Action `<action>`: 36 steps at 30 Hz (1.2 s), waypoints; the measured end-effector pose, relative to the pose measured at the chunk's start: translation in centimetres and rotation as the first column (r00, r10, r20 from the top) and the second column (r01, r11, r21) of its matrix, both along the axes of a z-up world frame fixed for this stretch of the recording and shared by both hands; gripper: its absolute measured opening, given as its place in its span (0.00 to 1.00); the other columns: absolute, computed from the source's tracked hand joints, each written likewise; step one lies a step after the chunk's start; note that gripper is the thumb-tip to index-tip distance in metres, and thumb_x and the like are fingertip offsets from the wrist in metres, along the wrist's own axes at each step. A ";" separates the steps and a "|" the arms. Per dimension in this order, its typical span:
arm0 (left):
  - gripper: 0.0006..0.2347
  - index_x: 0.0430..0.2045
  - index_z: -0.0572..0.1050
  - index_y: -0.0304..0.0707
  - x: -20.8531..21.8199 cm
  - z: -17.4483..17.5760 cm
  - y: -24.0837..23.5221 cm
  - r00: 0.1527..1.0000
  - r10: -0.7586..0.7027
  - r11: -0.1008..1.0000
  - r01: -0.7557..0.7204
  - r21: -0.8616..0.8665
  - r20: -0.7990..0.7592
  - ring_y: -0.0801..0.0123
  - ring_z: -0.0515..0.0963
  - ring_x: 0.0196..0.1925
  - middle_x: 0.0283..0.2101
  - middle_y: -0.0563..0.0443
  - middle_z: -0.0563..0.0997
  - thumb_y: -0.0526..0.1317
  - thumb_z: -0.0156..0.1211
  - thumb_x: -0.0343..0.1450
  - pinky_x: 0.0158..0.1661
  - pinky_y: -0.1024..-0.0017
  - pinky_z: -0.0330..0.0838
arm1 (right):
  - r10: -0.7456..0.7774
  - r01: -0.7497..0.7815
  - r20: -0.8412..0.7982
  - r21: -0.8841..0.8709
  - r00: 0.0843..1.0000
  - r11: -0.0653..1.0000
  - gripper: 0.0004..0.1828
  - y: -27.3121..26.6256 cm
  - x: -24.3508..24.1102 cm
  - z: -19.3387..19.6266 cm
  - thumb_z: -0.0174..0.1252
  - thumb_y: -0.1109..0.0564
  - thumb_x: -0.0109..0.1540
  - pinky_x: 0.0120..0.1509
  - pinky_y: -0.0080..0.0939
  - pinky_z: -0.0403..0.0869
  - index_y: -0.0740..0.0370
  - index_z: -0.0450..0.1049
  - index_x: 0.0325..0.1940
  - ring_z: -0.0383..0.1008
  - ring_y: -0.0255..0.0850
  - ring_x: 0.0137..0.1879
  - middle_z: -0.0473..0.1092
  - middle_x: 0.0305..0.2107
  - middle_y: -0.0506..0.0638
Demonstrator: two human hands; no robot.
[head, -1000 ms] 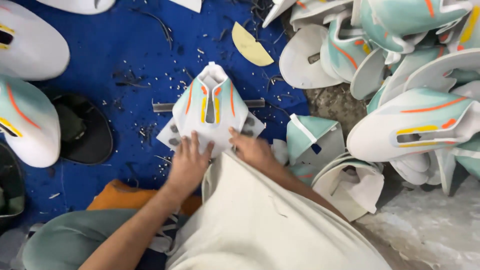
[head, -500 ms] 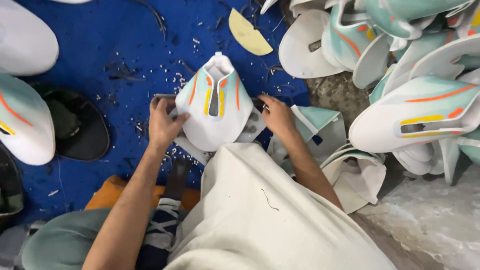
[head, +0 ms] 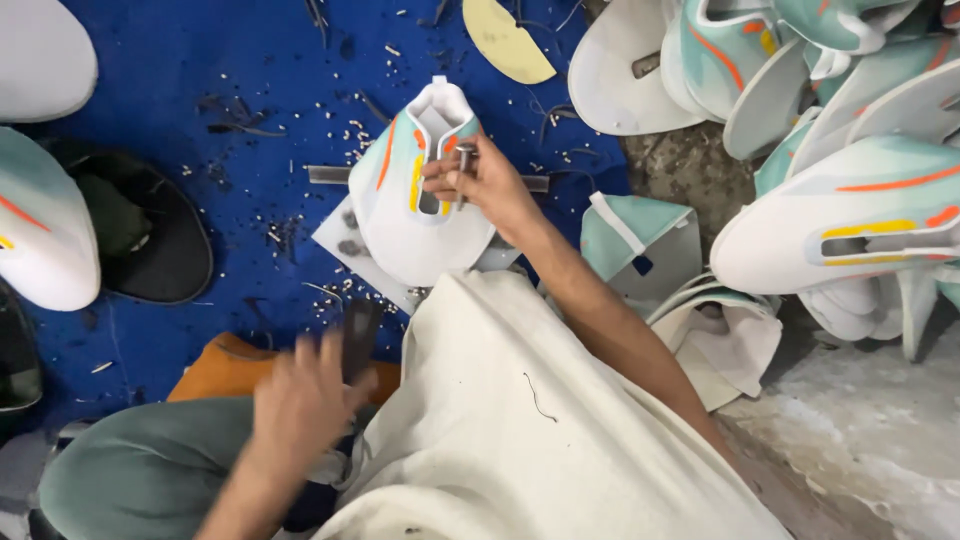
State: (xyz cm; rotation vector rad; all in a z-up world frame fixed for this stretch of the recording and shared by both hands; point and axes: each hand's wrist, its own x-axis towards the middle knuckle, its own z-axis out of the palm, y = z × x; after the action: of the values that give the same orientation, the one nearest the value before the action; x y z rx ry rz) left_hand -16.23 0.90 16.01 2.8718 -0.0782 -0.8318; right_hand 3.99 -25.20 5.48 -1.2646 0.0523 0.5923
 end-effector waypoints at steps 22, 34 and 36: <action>0.35 0.64 0.59 0.42 -1.7 6.4 -0.2 0.784 0.587 0.669 -0.609 -0.426 -0.199 0.49 0.84 0.42 0.44 0.39 0.82 0.39 0.68 0.60 0.44 0.58 0.76 | 0.143 0.046 0.579 -0.299 0.803 0.953 0.05 1.6 -3.0 -3.6 0.49 0.66 0.72 0.60 0.37 0.79 0.68 0.63 0.52 0.81 0.40 0.58 0.78 0.51 0.55; 0.19 0.38 0.70 0.32 2.1 -4.0 -3.8 0.753 0.628 0.453 -0.149 -0.879 0.196 0.66 0.79 0.27 0.28 0.45 0.77 0.37 0.73 0.59 0.33 0.70 0.76 | 0.225 -0.015 0.672 -0.303 0.706 0.953 0.17 1.1 -3.6 -4.0 0.54 0.58 0.72 0.66 0.42 0.75 0.65 0.71 0.64 0.77 0.45 0.62 0.75 0.56 0.54; 0.18 0.32 0.73 0.32 1.8 -5.5 -3.4 0.913 0.404 0.819 -0.330 -0.469 0.063 0.49 0.81 0.29 0.25 0.38 0.81 0.43 0.77 0.59 0.32 0.61 0.72 | 0.125 0.158 0.589 -0.405 0.799 0.900 0.16 0.6 -3.8 -9.0 0.45 0.64 0.72 0.53 0.40 0.79 0.64 0.75 0.61 0.80 0.43 0.49 0.79 0.48 0.53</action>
State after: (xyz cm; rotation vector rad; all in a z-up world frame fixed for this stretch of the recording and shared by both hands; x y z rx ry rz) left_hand -14.39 -2.46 10.48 2.3900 0.2344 -0.4322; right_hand 0.22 -24.61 -3.56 -1.8501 -0.3607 0.1272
